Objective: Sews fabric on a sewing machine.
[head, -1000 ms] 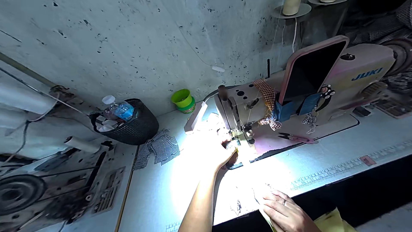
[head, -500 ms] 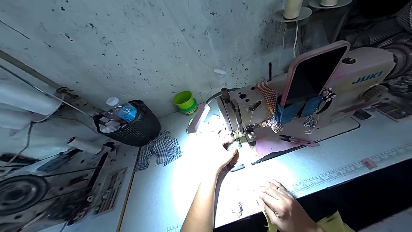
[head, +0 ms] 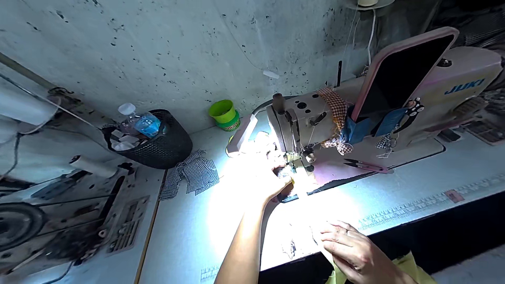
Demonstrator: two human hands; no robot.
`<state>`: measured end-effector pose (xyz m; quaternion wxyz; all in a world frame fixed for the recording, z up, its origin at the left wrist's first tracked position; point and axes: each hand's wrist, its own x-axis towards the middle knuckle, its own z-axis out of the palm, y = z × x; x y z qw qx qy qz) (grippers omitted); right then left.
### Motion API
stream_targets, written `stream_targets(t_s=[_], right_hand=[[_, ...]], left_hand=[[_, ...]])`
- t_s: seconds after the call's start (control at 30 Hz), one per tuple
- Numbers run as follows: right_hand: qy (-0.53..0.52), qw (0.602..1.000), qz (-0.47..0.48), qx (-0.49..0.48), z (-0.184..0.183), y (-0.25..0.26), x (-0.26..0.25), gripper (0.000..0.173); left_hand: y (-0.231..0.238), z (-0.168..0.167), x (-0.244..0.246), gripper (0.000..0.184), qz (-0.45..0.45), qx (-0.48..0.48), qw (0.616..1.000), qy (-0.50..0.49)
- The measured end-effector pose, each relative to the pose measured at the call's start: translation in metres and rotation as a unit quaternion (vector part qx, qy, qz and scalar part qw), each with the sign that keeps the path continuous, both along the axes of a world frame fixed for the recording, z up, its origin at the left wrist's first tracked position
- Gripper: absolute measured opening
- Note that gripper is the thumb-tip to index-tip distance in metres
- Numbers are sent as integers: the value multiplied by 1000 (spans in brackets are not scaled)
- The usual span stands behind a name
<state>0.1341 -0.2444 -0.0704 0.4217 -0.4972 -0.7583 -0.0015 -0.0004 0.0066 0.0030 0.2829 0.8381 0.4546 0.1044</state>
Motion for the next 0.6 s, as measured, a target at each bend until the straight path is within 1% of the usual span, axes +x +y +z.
stream_targets(t_s=[0.1,0.17,0.37,0.47,0.6], right_hand=[[-5,1000,-15,4,2,1,-3,21],[-4,1000,-27,2,4,2,-5,21],[21,997,-76,-7,5,21,-11,23],[3,996,-86,-2,6,32,-11,23],[-10,996,-90,0,7,36,-9,23]], left_hand=[[1,-1,-1,37,-5,11,1000,-9],[1,-1,0,37,-2,1,1000,-14],[3,-2,2,40,4,2,1000,13],[4,-3,2,35,-3,17,1000,-5],[1,3,4,38,1,-3,1000,2]])
